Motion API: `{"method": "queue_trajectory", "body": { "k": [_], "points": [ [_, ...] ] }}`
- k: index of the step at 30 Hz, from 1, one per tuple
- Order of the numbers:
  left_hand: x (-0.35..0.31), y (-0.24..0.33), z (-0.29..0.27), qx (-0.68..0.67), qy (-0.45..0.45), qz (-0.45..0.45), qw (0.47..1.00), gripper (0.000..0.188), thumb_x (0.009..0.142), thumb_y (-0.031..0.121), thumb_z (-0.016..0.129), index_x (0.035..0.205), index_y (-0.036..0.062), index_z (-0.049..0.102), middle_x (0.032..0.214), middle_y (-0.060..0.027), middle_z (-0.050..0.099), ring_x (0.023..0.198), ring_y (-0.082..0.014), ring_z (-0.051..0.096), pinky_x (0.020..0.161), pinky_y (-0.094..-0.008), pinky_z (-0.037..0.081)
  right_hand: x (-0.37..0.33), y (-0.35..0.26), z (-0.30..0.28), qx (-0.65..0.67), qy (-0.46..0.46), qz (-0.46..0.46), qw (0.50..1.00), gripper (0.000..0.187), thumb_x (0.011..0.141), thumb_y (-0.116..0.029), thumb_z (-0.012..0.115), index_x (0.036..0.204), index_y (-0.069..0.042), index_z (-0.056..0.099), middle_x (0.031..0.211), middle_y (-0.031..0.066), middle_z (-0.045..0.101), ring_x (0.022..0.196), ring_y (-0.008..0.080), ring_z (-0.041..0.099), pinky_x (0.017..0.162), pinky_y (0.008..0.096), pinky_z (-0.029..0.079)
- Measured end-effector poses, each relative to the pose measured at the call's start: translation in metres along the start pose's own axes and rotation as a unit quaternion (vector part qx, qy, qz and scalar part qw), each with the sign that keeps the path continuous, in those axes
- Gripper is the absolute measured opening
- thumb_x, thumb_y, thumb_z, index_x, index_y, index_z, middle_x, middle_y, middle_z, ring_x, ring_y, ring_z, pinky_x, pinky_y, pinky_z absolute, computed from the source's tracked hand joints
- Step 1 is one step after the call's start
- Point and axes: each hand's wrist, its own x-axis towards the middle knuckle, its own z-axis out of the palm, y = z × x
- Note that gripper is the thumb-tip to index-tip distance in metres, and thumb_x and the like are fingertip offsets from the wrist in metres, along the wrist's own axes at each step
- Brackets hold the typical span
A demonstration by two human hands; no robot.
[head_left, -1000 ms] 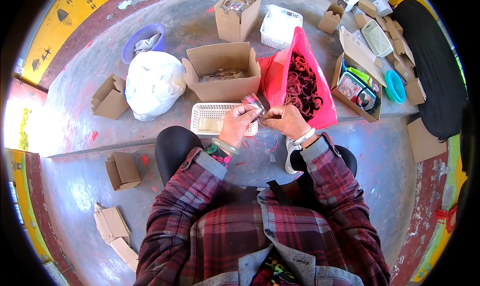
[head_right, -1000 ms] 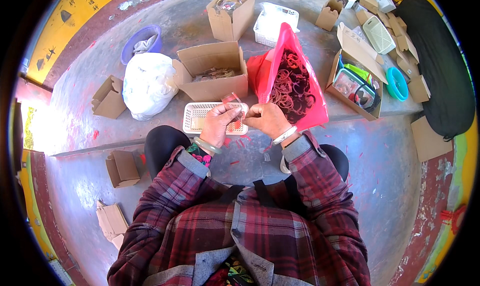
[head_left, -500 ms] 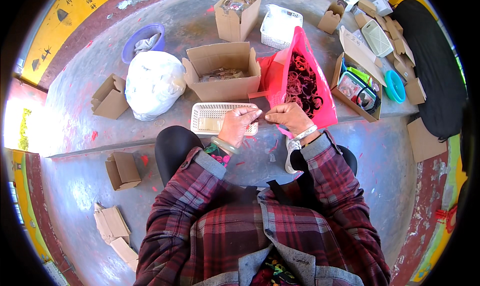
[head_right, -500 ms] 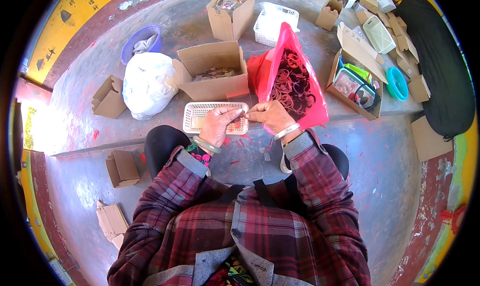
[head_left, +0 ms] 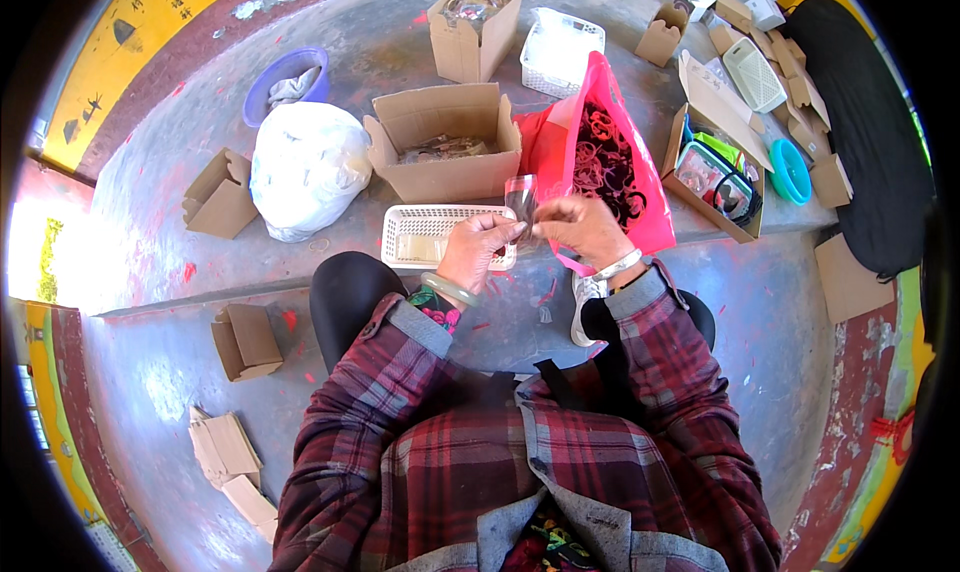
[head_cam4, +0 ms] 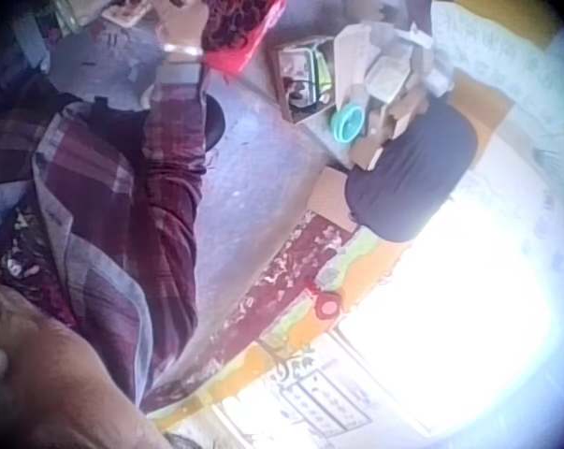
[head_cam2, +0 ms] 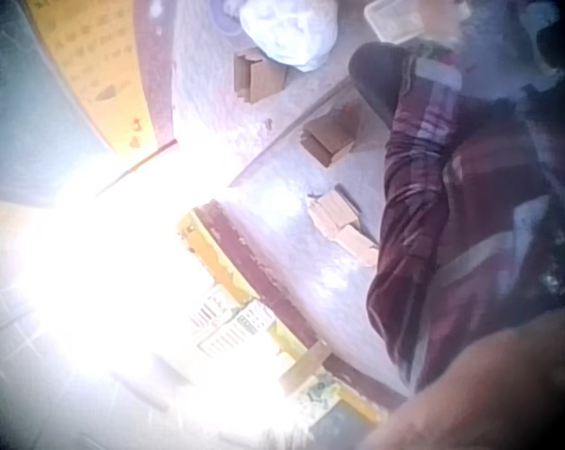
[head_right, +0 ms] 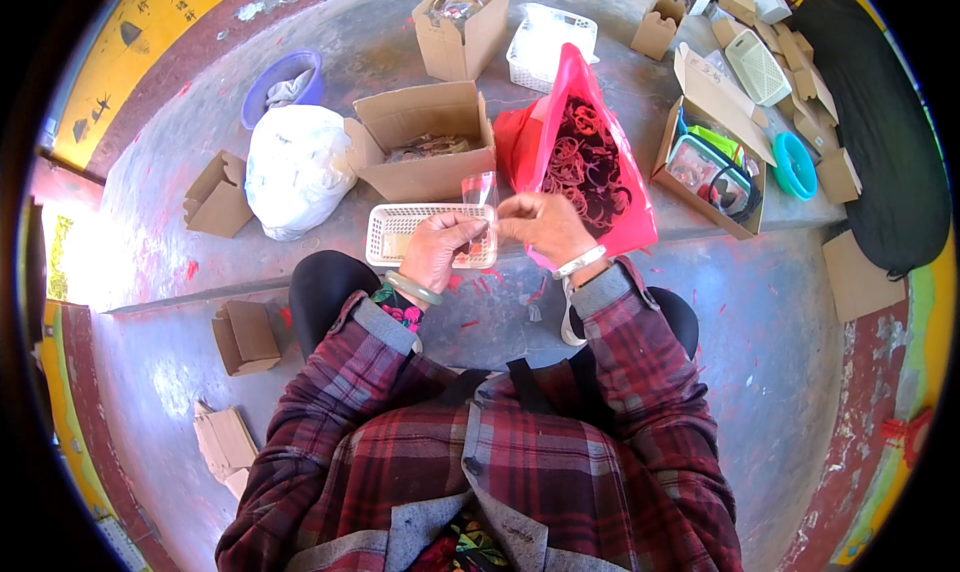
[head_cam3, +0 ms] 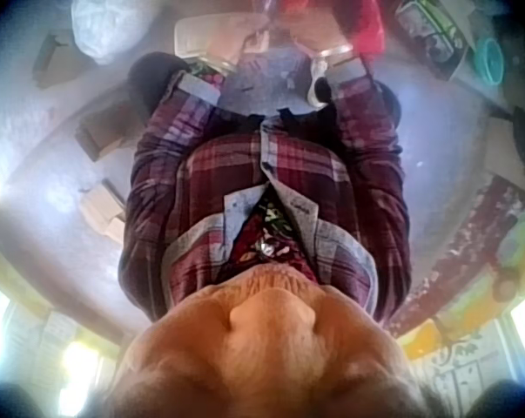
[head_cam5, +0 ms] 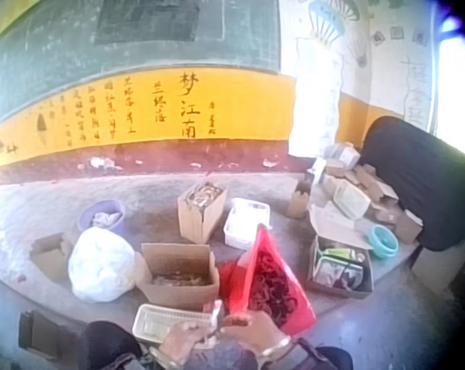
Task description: The person sits on the floor and repeatedly picks up small, dark, coiled objects from a red bag. They place each object into a small, clear plastic bag and then put the bag into a white basket. The person handles the items one at a time throughout the clip.
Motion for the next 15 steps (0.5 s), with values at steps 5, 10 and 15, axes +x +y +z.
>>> {"method": "queue_trajectory", "body": {
  "k": [5,10,15],
  "points": [
    [-0.001,0.007,0.001,0.183,0.027,0.023,0.983,0.013,0.081,0.011,0.064,0.078,-0.0012,0.063,0.071,-0.0043,0.062,0.061,-0.0085,0.056,0.055,-0.0223,0.045,-0.014,-0.037,0.005,-0.275,0.174,-0.249,0.912,0.023,0.069,-0.004,0.069,0.091,-0.003,0.063,0.086,0.0086,0.058,0.061,0.0172,0.056,0.057,0.0259,0.046],
    [-0.003,0.003,0.006,0.406,0.049,0.112,0.906,0.015,0.078,0.014,0.066,0.077,-0.0004,0.065,0.07,-0.0051,0.063,0.061,-0.0105,0.057,0.056,-0.0259,0.045,-0.015,-0.03,0.017,-0.377,0.15,-0.337,0.85,0.014,0.071,-0.007,0.066,0.084,-0.003,0.063,0.086,0.0086,0.059,0.066,0.026,0.059,0.059,0.0327,0.048],
    [0.0,0.0,0.003,0.519,0.008,0.251,0.817,0.014,0.077,0.015,0.066,0.079,0.0017,0.065,0.073,-0.0099,0.062,0.067,-0.0165,0.06,0.06,-0.028,0.046,-0.015,-0.017,0.016,-0.387,0.108,-0.24,0.884,0.006,0.071,-0.01,0.063,0.074,-0.005,0.061,0.076,0.0096,0.059,0.068,0.0294,0.059,0.058,0.0364,0.047]
  ]
}}
